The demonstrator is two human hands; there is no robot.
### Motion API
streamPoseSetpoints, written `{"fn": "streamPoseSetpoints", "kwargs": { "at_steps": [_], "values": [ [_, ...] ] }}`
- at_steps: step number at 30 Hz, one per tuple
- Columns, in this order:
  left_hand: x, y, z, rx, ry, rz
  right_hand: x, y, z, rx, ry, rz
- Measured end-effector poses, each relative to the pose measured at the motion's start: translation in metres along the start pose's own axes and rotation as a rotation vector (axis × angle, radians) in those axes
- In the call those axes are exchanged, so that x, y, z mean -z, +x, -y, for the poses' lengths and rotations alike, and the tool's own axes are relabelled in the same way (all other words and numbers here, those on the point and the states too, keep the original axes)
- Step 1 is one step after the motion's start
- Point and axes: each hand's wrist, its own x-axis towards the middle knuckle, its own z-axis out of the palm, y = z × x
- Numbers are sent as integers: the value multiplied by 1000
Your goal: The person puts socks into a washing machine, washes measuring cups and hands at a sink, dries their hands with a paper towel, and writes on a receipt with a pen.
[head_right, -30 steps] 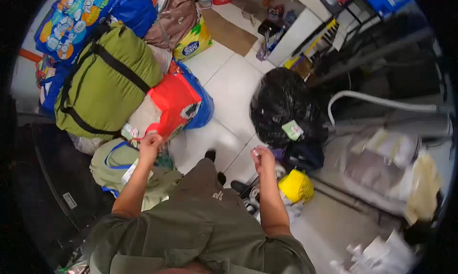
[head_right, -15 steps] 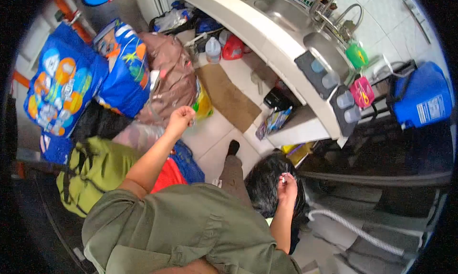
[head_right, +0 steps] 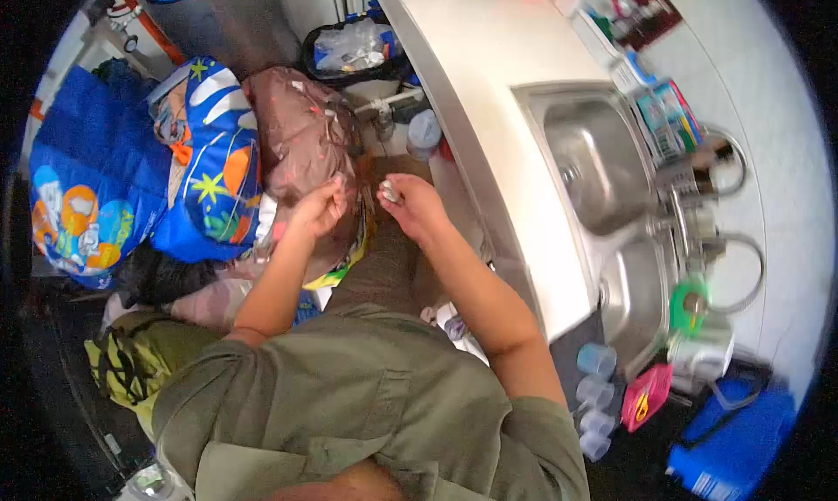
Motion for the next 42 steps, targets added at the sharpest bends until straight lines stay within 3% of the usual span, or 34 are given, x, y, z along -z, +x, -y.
{"fn": "streamPoseSetpoints", "kwargs": {
  "at_steps": [3,4,6,7,8,9,10,11,12,14,15,16,17,18,19,20,22,25,27,30,32,35,37,38,39,41,42],
  "values": [
    [-8,96,-52,-40,-137,-17,-44,122,44,-9,103,43],
    [-26,129,-80,-10,-263,-131,-61,168,57,25,162,67],
    [-60,202,-145,-153,-333,-117,-108,253,94,165,191,247],
    [-32,273,-185,-234,-260,-6,-136,269,120,136,228,207],
    [-28,323,-223,-391,189,-86,-165,284,148,109,266,166],
    [-54,344,-245,-511,198,-180,-176,293,171,64,329,246],
    [-76,354,-265,-518,310,-283,-174,340,172,247,105,374],
    [-64,390,-296,-393,446,-241,-194,288,203,365,-131,117],
    [-54,423,-326,-276,591,-184,-194,249,225,513,-383,77],
    [-89,428,-324,-674,581,-270,-157,209,260,661,-786,84],
    [-135,390,-302,-887,741,-512,-134,193,275,677,-934,139],
    [-174,350,-281,-995,807,-518,-108,168,293,764,-908,98],
    [-165,357,-283,-1158,871,-547,-81,142,307,849,-888,57],
    [-203,318,-254,-1190,805,-527,-43,138,312,963,-833,-84],
    [-207,309,-243,-1270,876,-492,-15,111,329,907,-889,-342],
    [-223,292,-227,-1301,985,-528,31,109,334,1003,-821,-577],
    [-233,287,-206,-1484,1052,-293,98,88,340,917,-471,-957],
    [-287,269,-153,-1652,1093,149,101,44,331,869,-414,-1044],
    [-335,253,-105,-1624,1157,291,106,36,314,990,-557,-1077],
    [-372,242,-49,-1624,1280,532,79,-14,282,1024,-502,-1078],
    [-394,223,-10,-1537,1280,721,73,-51,251,1202,-687,-1121],
    [-406,198,37,-1418,1265,905,75,-99,192,1195,-749,-1217],
    [-406,182,68,-1371,1231,1012,83,-131,146,1347,-716,-1556],
    [-402,173,82,-1180,1194,1063,91,-150,119,1314,-787,-1874],
    [-399,162,97,-995,1148,1100,93,-175,98,1136,-811,-2228],
    [-390,128,138,-779,1197,1296,119,-204,56,1032,-296,-2530],
    [-386,111,160,-676,1180,1493,131,-218,35,810,-315,-2649]
  ]
}}
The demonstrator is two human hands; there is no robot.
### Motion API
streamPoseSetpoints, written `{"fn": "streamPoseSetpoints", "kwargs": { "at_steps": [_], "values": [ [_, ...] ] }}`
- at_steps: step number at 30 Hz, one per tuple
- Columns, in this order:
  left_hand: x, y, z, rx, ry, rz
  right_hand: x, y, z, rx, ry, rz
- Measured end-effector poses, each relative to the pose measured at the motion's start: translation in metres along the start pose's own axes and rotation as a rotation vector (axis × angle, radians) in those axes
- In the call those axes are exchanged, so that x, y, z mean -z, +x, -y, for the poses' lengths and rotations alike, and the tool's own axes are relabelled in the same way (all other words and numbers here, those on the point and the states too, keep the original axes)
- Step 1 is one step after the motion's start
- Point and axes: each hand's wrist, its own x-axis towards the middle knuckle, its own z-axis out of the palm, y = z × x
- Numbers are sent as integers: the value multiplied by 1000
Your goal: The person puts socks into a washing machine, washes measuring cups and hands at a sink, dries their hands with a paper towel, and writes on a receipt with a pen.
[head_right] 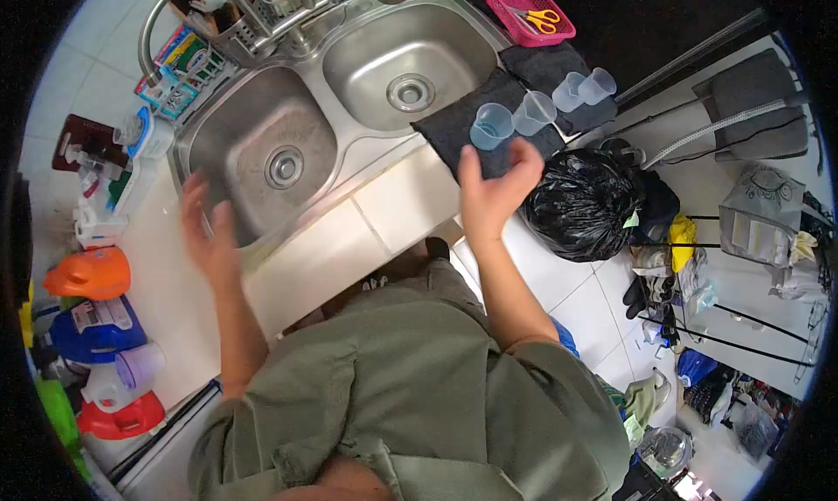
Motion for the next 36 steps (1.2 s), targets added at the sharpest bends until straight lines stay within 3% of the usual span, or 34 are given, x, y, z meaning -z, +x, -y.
{"fn": "streamPoseSetpoints", "kwargs": {
  "at_steps": [1,3,5,6,8,10,12,14,15,16,18,19,21,22,23,29,31,32,36],
  "values": [
    [-26,3,-6,-61,-79,168,2,9,-15,66,-135,-18],
    [-80,9,-25,10,-325,391,-1,17,-28,79,-303,53],
    [-124,10,-20,248,-530,504,-12,20,-33,0,-342,82],
    [-137,12,-22,244,-525,496,-16,21,-38,6,-378,87],
    [-154,18,-23,615,-715,523,-22,25,-40,-27,-393,120],
    [-163,15,-14,733,-818,518,-25,23,-32,-58,-411,171],
    [-166,22,-3,839,-931,492,-30,28,-9,308,-302,121],
    [-162,30,9,1225,-1437,462,-40,37,32,653,-252,257],
    [-163,33,18,1212,-1448,427,-45,43,53,833,-281,327],
    [-164,37,26,1232,-1580,324,-55,49,69,861,-263,335],
    [-162,47,32,1219,-1728,192,-76,61,101,1312,-250,301],
    [-156,51,29,1165,-1770,183,-83,64,116,1336,-231,307],
    [-152,58,38,1095,-1820,153,-90,72,139,1595,-279,294],
    [-154,61,52,933,-2143,346,-90,74,149,1676,-291,278],
    [-156,61,65,724,-2441,558,-92,75,157,1695,-280,279],
    [-137,76,44,638,-2406,507,-95,76,183,1736,-285,199],
    [-129,80,34,749,-2309,406,-94,76,185,1719,-288,194],
    [-130,82,26,897,-2035,191,-92,76,185,1682,-327,189],
    [-127,82,14,948,-1945,117,-89,74,185,1654,-346,147]
  ]
}}
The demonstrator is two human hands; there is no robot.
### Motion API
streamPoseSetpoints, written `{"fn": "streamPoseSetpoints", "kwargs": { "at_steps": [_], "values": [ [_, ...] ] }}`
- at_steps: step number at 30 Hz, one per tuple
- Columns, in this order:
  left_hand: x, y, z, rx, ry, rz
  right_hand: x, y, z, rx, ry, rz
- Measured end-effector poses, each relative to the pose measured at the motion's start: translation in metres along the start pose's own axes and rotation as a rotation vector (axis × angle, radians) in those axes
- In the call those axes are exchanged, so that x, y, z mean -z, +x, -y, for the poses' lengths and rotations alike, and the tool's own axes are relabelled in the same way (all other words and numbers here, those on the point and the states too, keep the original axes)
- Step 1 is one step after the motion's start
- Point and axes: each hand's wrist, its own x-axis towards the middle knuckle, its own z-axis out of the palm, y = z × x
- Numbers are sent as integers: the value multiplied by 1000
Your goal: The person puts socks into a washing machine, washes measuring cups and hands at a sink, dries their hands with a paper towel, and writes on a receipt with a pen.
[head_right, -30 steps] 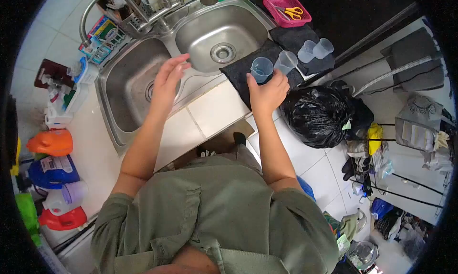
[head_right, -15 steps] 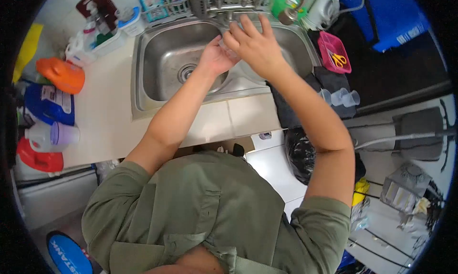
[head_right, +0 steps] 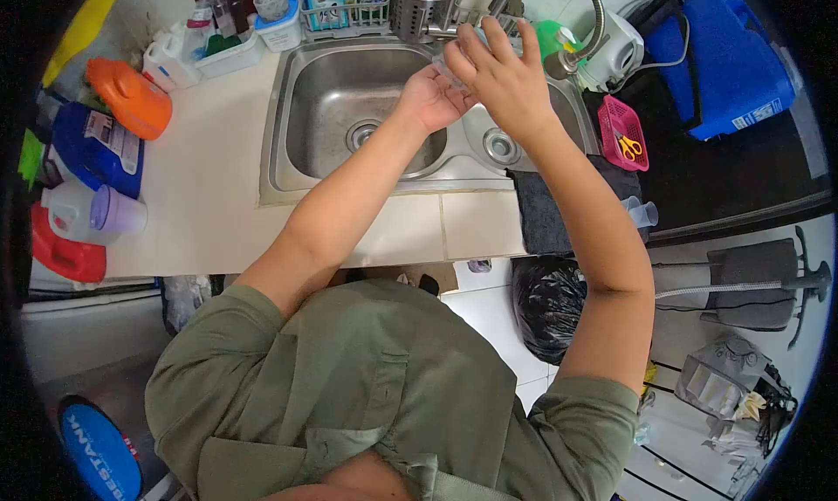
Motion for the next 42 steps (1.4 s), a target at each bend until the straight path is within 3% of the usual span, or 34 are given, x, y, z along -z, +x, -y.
{"fn": "streamPoseSetpoints", "kwargs": {
  "at_steps": [4,6,7,8,9,11,12,13,14,15,17,19,20,23,25,26,27,28,30,31,33,36,39,41,42],
  "values": [
    [-3,0,4,38,1,-72,0,-1,-4,-29,24,-36],
    [17,9,0,61,-2,-97,-1,-10,3,-339,166,40],
    [44,22,-5,183,-84,128,-7,-18,11,-350,164,42],
    [60,30,-7,311,-170,352,-16,-32,21,-617,370,52],
    [56,26,-6,334,-173,345,-21,-47,29,-890,570,62],
    [35,10,-1,194,-121,-264,-16,-78,40,-1350,855,171],
    [26,4,-1,141,-116,-411,-5,-92,49,-1518,973,-29],
    [23,-2,-8,82,-106,-557,-5,-120,58,-1541,773,-129],
    [48,-3,-25,155,-73,-405,-6,-146,65,-1540,584,-231],
    [70,-1,-42,210,-37,-246,6,-161,68,-1584,481,-189],
    [66,-6,-51,192,10,-344,13,-194,74,-1710,271,155],
    [61,-12,-66,134,47,-431,11,-214,80,-1644,145,282],
    [64,-12,-72,130,56,-482,22,-206,79,-1700,294,277],
    [64,-16,-99,78,70,-485,44,-177,88,-1447,34,16],
    [68,-7,-124,163,-187,-490,35,-124,90,-1334,487,-236],
    [79,-1,-129,137,-220,-411,21,-95,83,-1269,746,-169],
    [70,7,-133,125,-96,-520,-2,-58,76,-1161,1007,-106],
    [82,21,-136,117,-205,-401,-24,-18,70,-1128,1158,8],
    [68,29,-136,-3,-14,-337,-104,31,70,-754,888,-89],
    [63,31,-141,53,-112,-317,-132,54,71,-631,682,-101],
    [53,35,-143,0,-13,-405,-184,74,72,-502,599,52],
    [40,30,-153,-65,-1,-418,-205,82,77,-535,622,237],
    [33,35,-161,-112,-21,-431,-205,78,83,-590,529,12],
    [34,38,-156,-102,-33,-450,-218,75,77,-535,553,-4],
    [32,37,-156,-104,-31,-456,-210,79,73,-539,605,90]
  ]
}}
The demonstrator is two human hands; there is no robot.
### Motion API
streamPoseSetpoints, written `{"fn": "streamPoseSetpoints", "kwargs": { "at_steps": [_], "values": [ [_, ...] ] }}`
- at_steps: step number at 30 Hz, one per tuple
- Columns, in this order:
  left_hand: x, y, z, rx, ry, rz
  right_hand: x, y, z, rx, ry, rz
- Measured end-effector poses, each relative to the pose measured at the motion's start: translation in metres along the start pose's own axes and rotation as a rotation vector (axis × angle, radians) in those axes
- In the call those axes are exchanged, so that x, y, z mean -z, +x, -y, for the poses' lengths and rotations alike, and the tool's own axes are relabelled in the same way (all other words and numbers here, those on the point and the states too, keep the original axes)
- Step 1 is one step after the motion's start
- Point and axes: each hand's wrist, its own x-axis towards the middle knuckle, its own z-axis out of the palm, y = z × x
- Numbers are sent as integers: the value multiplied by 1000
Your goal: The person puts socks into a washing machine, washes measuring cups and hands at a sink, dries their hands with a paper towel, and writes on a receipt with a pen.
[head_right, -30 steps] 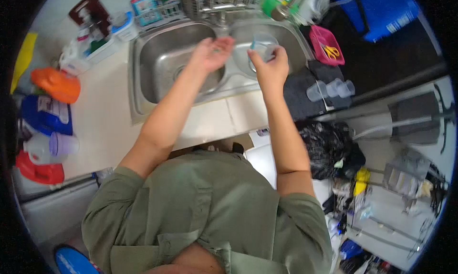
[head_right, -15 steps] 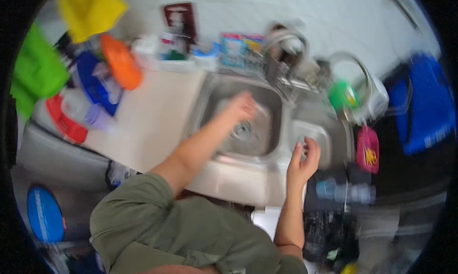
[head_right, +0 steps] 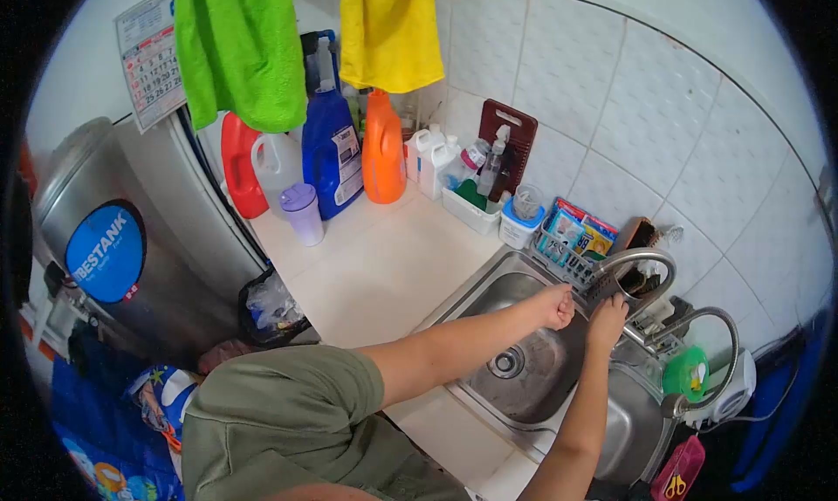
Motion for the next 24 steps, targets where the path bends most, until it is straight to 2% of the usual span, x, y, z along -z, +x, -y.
{"fn": "streamPoseSetpoints", "kwargs": {
  "at_steps": [1,5,6,7,8,9,10,11,12,14,16,18,20,22,24],
  "values": [
    [-1,2,1,3,4,-4,6,1,2,-37,23,95],
    [5,23,-7,22,-10,26,13,-10,16,-182,88,12],
    [14,37,-10,-60,-32,54,14,-16,34,-212,132,-197],
    [17,45,-9,-141,-53,82,28,-21,58,-214,292,-122],
    [17,46,-7,-132,-51,77,0,-32,69,-193,440,-34],
    [18,44,-5,-222,33,120,-30,-34,83,-258,777,-12],
    [22,39,-2,-309,112,158,-49,-33,83,-444,760,105],
    [26,32,3,-392,193,195,-51,-20,79,-712,1061,231],
    [11,0,22,-393,627,-7,-47,-9,78,-954,1469,251],
    [18,-10,11,-375,662,-76,-49,-3,86,-1125,1777,201],
    [12,-9,2,-354,700,-117,-51,-15,98,-1172,1839,139],
    [24,-9,10,-427,842,-20,-48,-9,88,-1192,1895,110],
    [34,-4,24,-457,1262,-53,-47,-15,87,-1227,1920,77],
    [35,7,4,-303,880,-142,-47,-22,97,-1255,1912,41],
    [21,-9,20,-192,949,-126,-44,-19,96,-1281,1934,25]
  ]
}}
